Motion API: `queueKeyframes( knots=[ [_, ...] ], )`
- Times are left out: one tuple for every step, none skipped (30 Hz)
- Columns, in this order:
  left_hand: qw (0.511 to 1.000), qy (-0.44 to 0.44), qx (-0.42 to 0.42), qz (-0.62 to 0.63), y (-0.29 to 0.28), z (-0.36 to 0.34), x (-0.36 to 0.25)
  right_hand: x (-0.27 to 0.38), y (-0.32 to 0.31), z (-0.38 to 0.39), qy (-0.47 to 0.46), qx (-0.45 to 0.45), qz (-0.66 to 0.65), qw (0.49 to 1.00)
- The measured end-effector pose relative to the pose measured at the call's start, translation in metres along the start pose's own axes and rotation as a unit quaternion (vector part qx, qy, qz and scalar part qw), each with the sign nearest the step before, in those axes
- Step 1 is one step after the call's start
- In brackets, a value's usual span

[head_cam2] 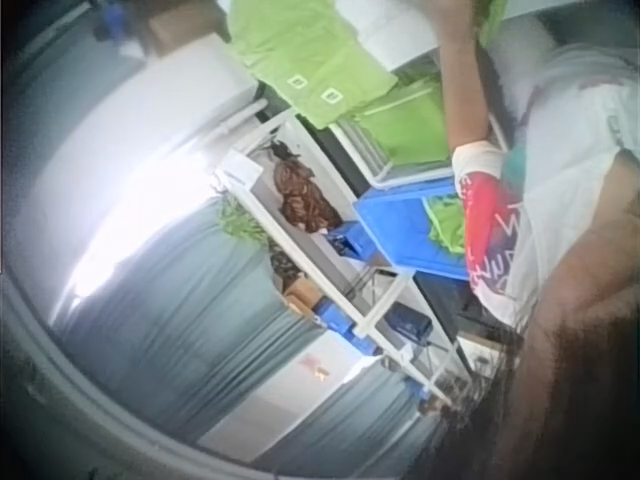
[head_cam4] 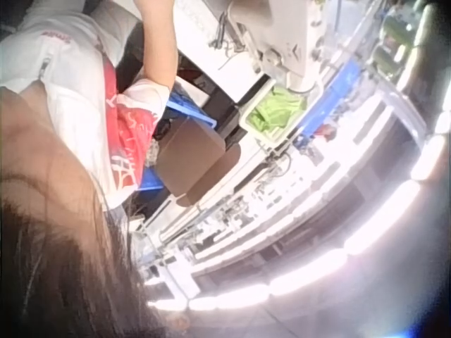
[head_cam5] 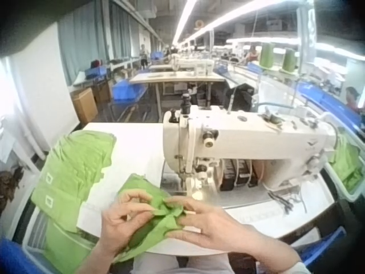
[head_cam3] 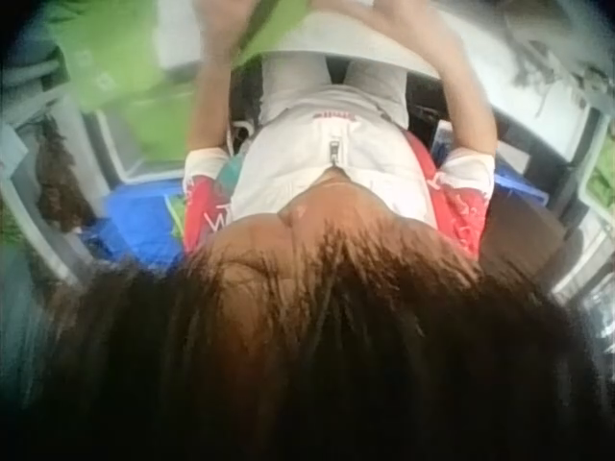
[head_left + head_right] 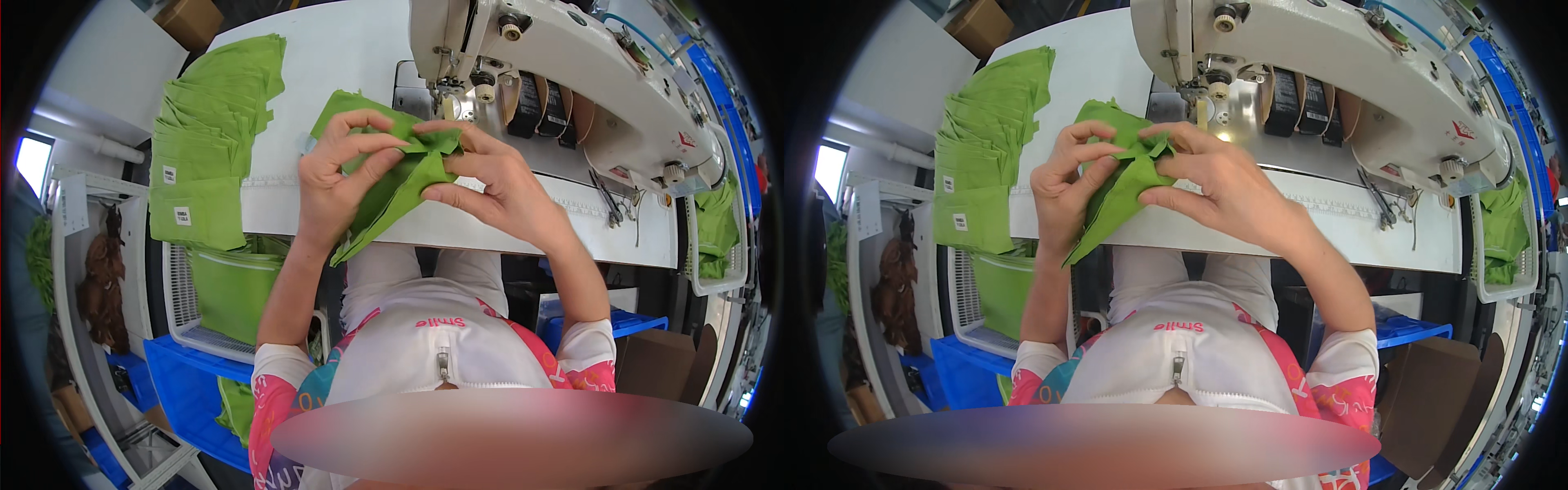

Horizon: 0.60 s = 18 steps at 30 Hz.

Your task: Sewing green fabric pieces together using an industrial sewing machine to assemble bags or pouches.

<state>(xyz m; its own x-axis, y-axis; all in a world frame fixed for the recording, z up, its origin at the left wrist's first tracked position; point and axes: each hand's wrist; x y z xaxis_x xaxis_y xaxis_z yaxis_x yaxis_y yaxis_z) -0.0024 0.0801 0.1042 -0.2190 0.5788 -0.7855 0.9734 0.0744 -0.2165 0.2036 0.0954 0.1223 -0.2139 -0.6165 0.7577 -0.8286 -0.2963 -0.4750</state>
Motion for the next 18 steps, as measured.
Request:
queueKeyframes(
  knots=[
    [1.0, 0.018, 0.018, 0.004, -0.006, -0.006, 0.0, -0.002, -0.006, -0.005, -0.061, 0.013, 0.088, 0.994],
    [0.999, 0.036, 0.036, 0.008, -0.013, -0.01, 0.0, -0.002, -0.011, -0.007, -0.121, 0.025, 0.176, 0.977],
    [0.997, 0.023, 0.071, -0.026, -0.019, -0.01, -0.002, 0.0, -0.015, -0.008, -0.124, 0.025, 0.176, 0.976],
    [0.997, 0.024, 0.07, -0.028, -0.02, -0.01, -0.007, 0.003, -0.019, -0.009, -0.076, 0.065, 0.152, 0.983],
    [0.998, -0.002, 0.065, -0.009, -0.019, -0.008, -0.012, 0.005, -0.02, -0.011, -0.028, 0.106, 0.128, 0.986],
    [0.998, -0.028, 0.062, 0.012, -0.018, -0.008, -0.014, 0.007, -0.02, -0.011, -0.029, 0.106, 0.129, 0.986],
    [0.998, -0.027, 0.061, 0.012, -0.019, -0.008, -0.013, 0.01, -0.018, -0.01, -0.007, 0.074, 0.117, 0.99],
    [0.997, -0.036, 0.052, 0.037, -0.021, -0.007, -0.01, 0.013, -0.016, -0.009, 0.015, 0.042, 0.104, 0.994],
    [0.996, -0.045, 0.043, 0.063, -0.022, -0.007, -0.008, 0.013, -0.011, -0.007, 0.015, 0.042, 0.105, 0.993],
    [0.996, -0.045, 0.044, 0.064, -0.021, -0.008, -0.009, 0.012, -0.005, -0.004, 0.005, -0.009, 0.082, 0.997],
    [0.988, -0.098, 0.051, 0.106, -0.019, -0.008, -0.012, 0.011, -0.001, -0.002, -0.005, -0.061, 0.06, 0.996],
    [0.976, -0.151, 0.058, 0.146, -0.018, -0.007, -0.014, 0.011, 0.0, 0.0, -0.005, -0.059, 0.058, 0.997],
    [0.976, -0.153, 0.056, 0.146, -0.018, -0.006, -0.012, 0.011, 0.001, 0.002, 0.002, -0.071, 0.029, 0.997],
    [0.972, -0.156, 0.047, 0.17, -0.018, -0.004, -0.01, 0.011, 0.001, 0.003, 0.008, -0.084, -0.001, 0.996],
    [0.967, -0.158, 0.039, 0.195, -0.018, -0.004, -0.008, 0.011, 0.001, 0.003, 0.009, -0.083, -0.001, 0.997],
    [0.967, -0.159, 0.038, 0.194, -0.019, -0.004, -0.009, 0.012, 0.001, 0.003, 0.016, -0.09, -0.01, 0.996],
    [0.967, -0.169, 0.039, 0.186, -0.019, -0.005, -0.01, 0.012, 0.001, 0.003, 0.022, -0.096, -0.018, 0.995],
    [0.967, -0.179, 0.041, 0.178, -0.019, -0.007, -0.012, 0.012, 0.001, 0.004, 0.023, -0.097, -0.018, 0.995]
  ],
)
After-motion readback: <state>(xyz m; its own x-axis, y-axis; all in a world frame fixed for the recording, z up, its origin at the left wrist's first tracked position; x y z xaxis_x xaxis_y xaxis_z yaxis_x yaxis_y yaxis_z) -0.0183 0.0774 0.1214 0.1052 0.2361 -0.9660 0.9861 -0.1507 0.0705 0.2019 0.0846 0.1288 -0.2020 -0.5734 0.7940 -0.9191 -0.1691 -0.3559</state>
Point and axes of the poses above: each hand's wrist, its own z-axis away from the middle knuckle, its own y-axis out of the palm, x = y × z, and after that the axes turned 3 degrees about y, right-handed
